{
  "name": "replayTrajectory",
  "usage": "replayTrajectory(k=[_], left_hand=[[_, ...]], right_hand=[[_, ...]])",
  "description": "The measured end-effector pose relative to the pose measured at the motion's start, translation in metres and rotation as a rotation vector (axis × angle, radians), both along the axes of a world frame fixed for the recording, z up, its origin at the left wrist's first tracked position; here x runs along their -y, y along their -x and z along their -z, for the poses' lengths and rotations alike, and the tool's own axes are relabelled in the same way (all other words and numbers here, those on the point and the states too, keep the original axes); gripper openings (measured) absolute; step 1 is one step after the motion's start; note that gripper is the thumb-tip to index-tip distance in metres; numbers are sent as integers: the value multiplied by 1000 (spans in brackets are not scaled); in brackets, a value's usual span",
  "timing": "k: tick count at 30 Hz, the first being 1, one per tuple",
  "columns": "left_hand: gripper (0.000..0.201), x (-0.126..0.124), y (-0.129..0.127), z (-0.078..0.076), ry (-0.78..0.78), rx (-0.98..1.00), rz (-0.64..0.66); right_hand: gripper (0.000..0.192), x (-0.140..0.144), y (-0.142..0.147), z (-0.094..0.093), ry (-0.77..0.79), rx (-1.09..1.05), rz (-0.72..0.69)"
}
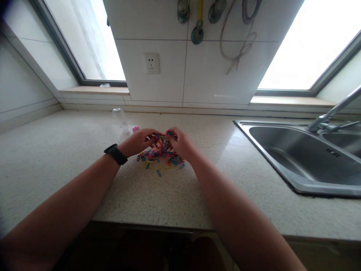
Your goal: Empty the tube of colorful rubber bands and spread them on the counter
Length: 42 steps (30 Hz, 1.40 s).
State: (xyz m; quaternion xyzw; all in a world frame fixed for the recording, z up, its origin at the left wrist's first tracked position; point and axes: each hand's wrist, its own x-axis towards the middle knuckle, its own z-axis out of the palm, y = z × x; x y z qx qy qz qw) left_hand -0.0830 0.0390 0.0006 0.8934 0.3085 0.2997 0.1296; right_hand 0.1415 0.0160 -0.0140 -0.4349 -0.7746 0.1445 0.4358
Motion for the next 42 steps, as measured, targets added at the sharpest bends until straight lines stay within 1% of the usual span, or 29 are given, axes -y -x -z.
replayTrajectory(k=[6,10,14,17,18,20,22,24,27,30,32,34,38,40,42], left_hand=[[31,2,-3,1,49,102,-37],[33,5,-5,-1,90,89,-32],[35,5,-3,-3,52,34,12],[42,1,4,-4,51,-28,43],[49,-1,7,-3,59,-65,45],[76,-4,13,-1,73,-172,46],[107,-6,18,2,103,-304,66],[130,-7,21,4,178,-421,101],[149,-5,22,7,301,-559,117],[153,-3,21,11,360,-643,50],[149,-2,19,14,348,-640,11],[140,-2,14,17,305,-592,1],[119,-1,2,21,170,-476,-4],[108,-1,-3,21,98,-433,-30],[94,-3,-6,21,40,-401,-40]], right_hand=[[28,-1,2,0,30,-75,-51],[29,2,3,-1,79,-80,-112],[31,4,0,-2,105,9,-176],[42,7,-7,-6,65,199,-165],[50,9,-9,-8,53,288,-147],[74,12,-15,-10,71,458,-106],[96,14,-22,-12,145,589,-88],[111,16,-28,-14,222,681,-75],[125,19,-38,-18,300,770,-45],[134,20,-46,-23,386,805,-23],[131,18,-48,-24,436,774,-41],[121,16,-46,-23,442,716,-92],[86,13,-35,-20,325,634,-188],[72,12,-27,-18,277,603,-182],[64,11,-20,-16,251,578,-146]])
